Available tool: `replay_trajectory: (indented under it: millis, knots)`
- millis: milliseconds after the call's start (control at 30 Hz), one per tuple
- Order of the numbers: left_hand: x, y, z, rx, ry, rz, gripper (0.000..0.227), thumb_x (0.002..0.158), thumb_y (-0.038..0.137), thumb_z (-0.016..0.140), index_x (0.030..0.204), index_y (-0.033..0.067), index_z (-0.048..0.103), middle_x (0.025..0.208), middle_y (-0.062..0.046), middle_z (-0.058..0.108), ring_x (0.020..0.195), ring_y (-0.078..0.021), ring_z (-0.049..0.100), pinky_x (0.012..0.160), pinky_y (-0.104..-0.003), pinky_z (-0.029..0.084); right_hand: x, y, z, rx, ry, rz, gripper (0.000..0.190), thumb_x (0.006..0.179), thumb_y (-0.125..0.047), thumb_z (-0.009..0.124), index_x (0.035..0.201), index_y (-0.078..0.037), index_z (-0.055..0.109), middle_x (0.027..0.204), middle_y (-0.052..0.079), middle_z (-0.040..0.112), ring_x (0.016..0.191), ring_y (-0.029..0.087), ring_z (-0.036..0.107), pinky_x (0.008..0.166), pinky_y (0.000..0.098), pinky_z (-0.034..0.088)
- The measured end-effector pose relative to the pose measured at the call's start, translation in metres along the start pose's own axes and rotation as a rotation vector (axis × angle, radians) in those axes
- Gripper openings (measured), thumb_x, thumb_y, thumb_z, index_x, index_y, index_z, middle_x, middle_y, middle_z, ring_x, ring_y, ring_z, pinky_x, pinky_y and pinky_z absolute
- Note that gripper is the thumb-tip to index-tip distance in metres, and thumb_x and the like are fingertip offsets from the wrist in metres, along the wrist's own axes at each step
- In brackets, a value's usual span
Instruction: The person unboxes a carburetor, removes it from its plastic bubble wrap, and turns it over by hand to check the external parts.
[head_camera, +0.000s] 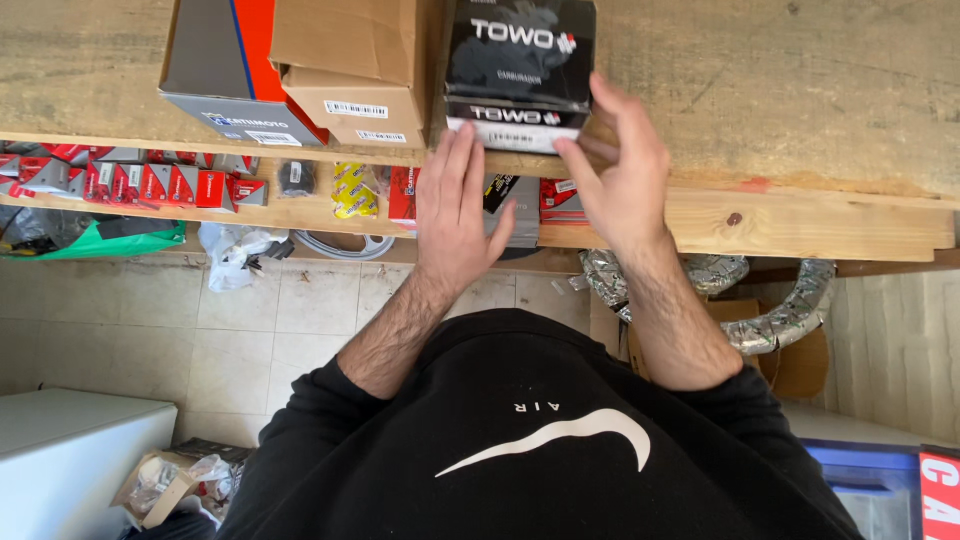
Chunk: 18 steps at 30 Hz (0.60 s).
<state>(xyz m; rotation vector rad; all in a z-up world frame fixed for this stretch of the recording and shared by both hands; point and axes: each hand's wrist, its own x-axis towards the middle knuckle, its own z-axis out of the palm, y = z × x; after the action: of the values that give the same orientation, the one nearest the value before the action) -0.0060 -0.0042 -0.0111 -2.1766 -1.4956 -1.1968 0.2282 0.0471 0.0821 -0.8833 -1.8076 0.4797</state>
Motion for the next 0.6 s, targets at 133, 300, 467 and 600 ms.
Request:
replay_trajectory:
  millis: [133,300,467,600]
  knots:
    - [0.029,0.003,-0.014,0.030,-0.122,-0.012,0.108,0.119,0.047,0.100,0.186,-0.0099,0.038,0.199,-0.029,0.030,0.187,-0.0514,0.041,0.157,-0.065,0.047,0.033,-0.004,0.003,-0.109,-0.053,0.133,0.065,0.112,0.014,0.094,0.164,0.003,0.057,0.159,0.035,0.078,0.143,0.047,0.085,0.103,0.0501,0.085]
    - [0.060,0.010,-0.026,0.180,-0.321,-0.032,0.131,0.123,0.076,0.093,0.188,-0.0153,0.026,0.197,-0.040,0.016,0.189,-0.0533,0.032,0.160,-0.054,0.037,0.061,0.018,0.013,-0.187,-0.057,0.131,0.071,0.110,-0.003,0.104,0.165,-0.009,0.059,0.150,0.020,0.089,0.135,0.033,0.091,0.115,0.0423,0.074]
    - [0.065,-0.002,-0.013,0.151,-0.364,-0.042,0.138,0.121,0.081,0.095,0.191,-0.0141,0.024,0.200,-0.036,0.006,0.192,-0.0508,0.021,0.162,-0.056,0.033,0.077,0.018,0.014,-0.247,-0.082,0.170,0.067,0.109,-0.003,0.102,0.160,-0.006,0.058,0.148,0.021,0.089,0.130,0.034,0.092,0.112,0.0457,0.074]
    - [0.065,-0.006,-0.009,0.100,-0.328,-0.037,0.136,0.121,0.076,0.099,0.192,-0.0121,0.024,0.201,-0.034,0.005,0.194,-0.0502,0.021,0.163,-0.057,0.036,0.079,0.030,0.015,-0.205,-0.074,0.131,0.067,0.108,-0.001,0.100,0.159,-0.011,0.058,0.145,0.017,0.091,0.127,0.030,0.094,0.107,0.0388,0.073]
